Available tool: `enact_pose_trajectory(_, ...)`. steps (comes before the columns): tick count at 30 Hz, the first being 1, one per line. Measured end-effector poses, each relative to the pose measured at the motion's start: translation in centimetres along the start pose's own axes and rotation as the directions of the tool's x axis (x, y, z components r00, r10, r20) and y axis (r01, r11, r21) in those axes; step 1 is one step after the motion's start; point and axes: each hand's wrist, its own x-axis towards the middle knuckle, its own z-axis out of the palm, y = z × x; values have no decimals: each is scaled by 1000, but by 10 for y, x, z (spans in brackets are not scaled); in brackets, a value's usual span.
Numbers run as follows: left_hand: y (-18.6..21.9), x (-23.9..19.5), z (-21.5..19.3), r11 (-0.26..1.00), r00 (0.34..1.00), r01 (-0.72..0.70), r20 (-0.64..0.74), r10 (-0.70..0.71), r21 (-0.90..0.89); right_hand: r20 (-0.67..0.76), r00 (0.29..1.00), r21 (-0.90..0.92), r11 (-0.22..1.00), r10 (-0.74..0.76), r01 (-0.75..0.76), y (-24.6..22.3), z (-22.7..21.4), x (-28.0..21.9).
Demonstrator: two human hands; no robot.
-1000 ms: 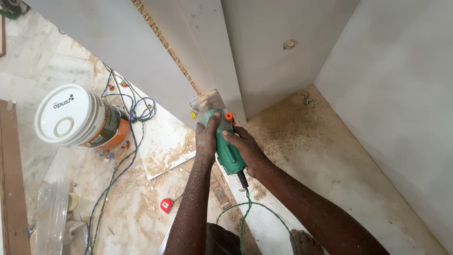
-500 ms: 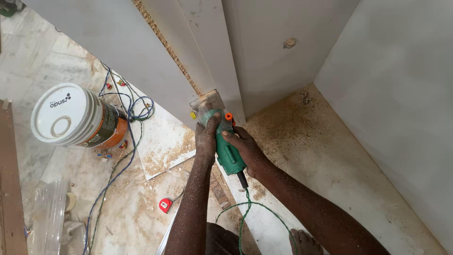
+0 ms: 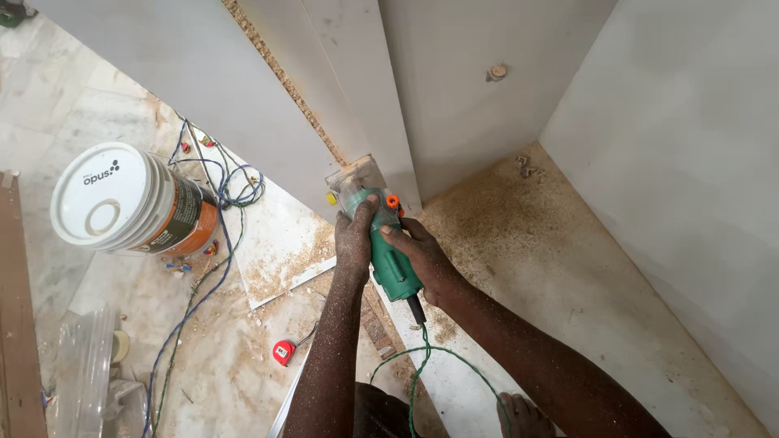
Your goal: The person uses a handheld electric router to cut a groove along the vertical edge of a white wooden panel. The person guides the tool steadily from the top of the panel down to the floor, creating a continuous channel in the wood.
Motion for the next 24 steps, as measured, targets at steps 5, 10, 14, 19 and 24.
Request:
enact_pose_trajectory(5,0,-1,-1,1000,999,-29,40,29,-8,-5,1000,-33,999,11,-11,0,-1,1)
enact_pose_trajectory(10,-3,1,-1,999,1000,-23,3,23,30,-18,999,-41,999,30,-30,2,-1,3)
enact_pose_trajectory(14,-6,3,-3,999,1000,16,-6,-15,42,-22,999,-81,996,32,-34,7,-4,5)
enact_pose_trajectory(19,-9,4,-6,999,1000,14,18,-15,48,1,999,-95,995,38,-38,10,-6,9)
enact_pose_trajectory(24,-5,5,-7,995,999,28,23,-31,94,19,1000,-56,998,23,-22,3,-4,6)
